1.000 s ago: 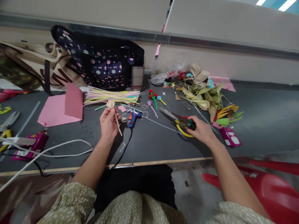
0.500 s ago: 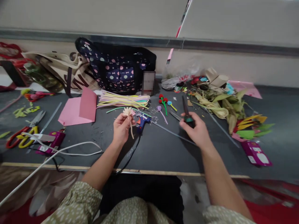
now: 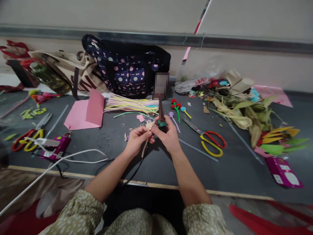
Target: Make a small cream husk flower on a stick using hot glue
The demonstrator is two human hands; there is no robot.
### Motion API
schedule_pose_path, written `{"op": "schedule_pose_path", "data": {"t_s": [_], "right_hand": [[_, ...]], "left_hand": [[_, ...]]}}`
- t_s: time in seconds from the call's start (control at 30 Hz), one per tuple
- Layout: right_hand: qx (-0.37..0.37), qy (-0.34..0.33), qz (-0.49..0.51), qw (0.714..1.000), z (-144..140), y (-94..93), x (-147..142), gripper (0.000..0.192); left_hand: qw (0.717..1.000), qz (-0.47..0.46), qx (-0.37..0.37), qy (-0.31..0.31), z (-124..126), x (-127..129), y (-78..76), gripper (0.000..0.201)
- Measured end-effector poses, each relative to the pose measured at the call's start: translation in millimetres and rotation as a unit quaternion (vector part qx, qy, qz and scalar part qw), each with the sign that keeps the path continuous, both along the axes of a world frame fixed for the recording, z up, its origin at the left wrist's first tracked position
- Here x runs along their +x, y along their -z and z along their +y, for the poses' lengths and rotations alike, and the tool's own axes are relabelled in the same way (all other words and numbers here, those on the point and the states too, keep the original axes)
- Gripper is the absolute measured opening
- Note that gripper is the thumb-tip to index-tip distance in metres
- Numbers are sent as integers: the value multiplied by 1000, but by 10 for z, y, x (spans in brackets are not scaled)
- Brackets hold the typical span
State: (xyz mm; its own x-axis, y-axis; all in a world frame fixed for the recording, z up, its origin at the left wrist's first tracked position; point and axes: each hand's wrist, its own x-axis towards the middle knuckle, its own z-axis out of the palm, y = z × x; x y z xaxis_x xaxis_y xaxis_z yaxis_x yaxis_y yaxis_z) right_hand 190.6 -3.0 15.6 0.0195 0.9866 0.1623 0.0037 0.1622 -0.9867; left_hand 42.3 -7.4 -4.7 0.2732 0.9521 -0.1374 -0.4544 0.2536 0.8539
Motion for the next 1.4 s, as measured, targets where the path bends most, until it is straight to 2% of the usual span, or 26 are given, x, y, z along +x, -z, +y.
{"op": "schedule_pose_path", "data": {"t_s": [0.07, 0.2, 0.33, 0.47, 0.63, 0.7, 0.8, 0.9, 0.97, 1.03, 1.13, 1.2, 1.33, 1.4], "right_hand": [[-8, 2, 2, 1000, -17, 28, 40, 37], [-4, 3, -12, 1000, -31, 40, 62, 34], [23, -9, -56, 998, -36, 6, 29, 31], [33, -13, -80, 996, -59, -17, 3, 31], [25, 0, -80, 996, -99, -19, -19, 39], [-4, -4, -48, 999, -116, -29, -35, 41], [-88, -22, 94, 991, -132, -39, -65, 40], [-174, -53, 248, 952, -121, -17, -100, 36], [-198, -69, 301, 930, -102, 19, -124, 34], [-190, -60, 322, 925, -80, 64, -138, 33], [-152, -1, 320, 935, -47, 119, -112, 26], [-123, 34, 316, 940, -28, 128, -68, 23], [-98, 88, 347, 928, -27, 76, -27, 27], [-100, 101, 350, 926, -60, 45, -70, 32]], "left_hand": [[1000, -18, 3, 15, 2, 10, 4, 38], [998, -38, 42, 33, 10, -7, 9, 59], [997, -18, 70, 25, -5, -42, -12, 52], [998, 0, 62, 1, -18, -59, -26, 46], [997, -15, 65, -43, -11, -77, -49, 37], [997, -39, 53, -48, -2, -82, -79, 34], [995, -83, 19, -56, 24, -87, -130, 36], [992, -109, -8, -70, 56, -93, -150, 40], [991, -109, -18, -72, 69, -93, -131, 42], [993, -93, -19, -74, 68, -82, -91, 43], [995, -54, -20, -81, 32, -28, -23, 48], [998, -32, -28, -52, -12, 35, 9, 52], [999, -35, 10, 1, -106, 176, 35, 53], [999, -38, 26, -10, -136, 214, 45, 49]]}}
